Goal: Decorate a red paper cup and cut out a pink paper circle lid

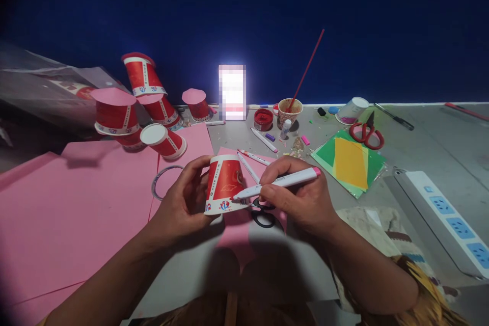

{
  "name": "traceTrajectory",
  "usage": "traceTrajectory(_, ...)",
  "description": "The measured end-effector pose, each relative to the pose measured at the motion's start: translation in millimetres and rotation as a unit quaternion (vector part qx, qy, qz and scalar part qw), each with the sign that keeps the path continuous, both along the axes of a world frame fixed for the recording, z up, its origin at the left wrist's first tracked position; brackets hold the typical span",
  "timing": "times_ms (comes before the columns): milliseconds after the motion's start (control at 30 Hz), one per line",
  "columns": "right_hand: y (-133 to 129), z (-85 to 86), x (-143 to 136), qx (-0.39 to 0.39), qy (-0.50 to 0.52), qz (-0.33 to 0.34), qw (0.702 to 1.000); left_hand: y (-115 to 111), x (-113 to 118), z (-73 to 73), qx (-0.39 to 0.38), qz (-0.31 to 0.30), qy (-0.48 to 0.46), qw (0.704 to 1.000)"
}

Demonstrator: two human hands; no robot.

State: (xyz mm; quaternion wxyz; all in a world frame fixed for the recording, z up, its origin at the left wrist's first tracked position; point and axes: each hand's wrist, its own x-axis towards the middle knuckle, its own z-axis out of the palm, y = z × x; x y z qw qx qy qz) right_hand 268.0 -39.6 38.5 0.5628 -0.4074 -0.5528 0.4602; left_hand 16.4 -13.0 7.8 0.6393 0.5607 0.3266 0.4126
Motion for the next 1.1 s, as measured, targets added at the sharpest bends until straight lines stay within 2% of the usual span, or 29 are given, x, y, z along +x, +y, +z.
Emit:
traceTrajectory(100, 3, 1.0, -4, -0.018, 0.06, -0.009, 0.998, 1, 0, -0.7, -0.007, -0.005, -0.012, 1.0)
traceTrajectory(200, 5, 1.9, -7, 0.002, 0.09, -0.05, 0.995, 2, 0, 0.1, -0.013, 0.001, -0.016, 1.0)
traceTrajectory(333, 5, -1.3, -6, 0.023, -0.012, -0.078, 0.997, 3, 0, 3.7, -0.029, -0.014, -0.038, 0.999)
traceTrajectory(433, 6, -7.4, -4, 0.045, -0.115, -0.038, 0.992, 3, 0, 6.7, -0.038, -0.041, -0.052, 0.997)
traceTrajectory(567, 11, -14.7, -2, 0.078, -0.173, 0.037, 0.981, 2, 0, 7.8, -0.048, -0.034, -0.066, 0.996)
traceTrajectory(700, 15, -15.5, 0, 0.104, -0.228, 0.045, 0.967, 1, 2, 4.7, -0.044, -0.031, -0.06, 0.997)
traceTrajectory(833, 19, -15.0, 2, 0.158, -0.306, 0.031, 0.938, 4, 0, -1.6, 0.001, -0.037, -0.035, 0.999)
traceTrajectory(933, 21, -17.0, 2, 0.228, -0.376, 0.024, 0.898, 7, -6, -4.0, 0.081, -0.027, 0.017, 0.996)
traceTrajectory(1000, 22, -19.4, 1, 0.255, -0.408, 0.032, 0.876, 8, -10, -2.2, 0.122, -0.03, 0.067, 0.99)
traceTrajectory(1100, 22, -23.1, -3, 0.264, -0.42, 0.044, 0.867, 8, -12, 3.9, 0.16, -0.042, 0.14, 0.976)
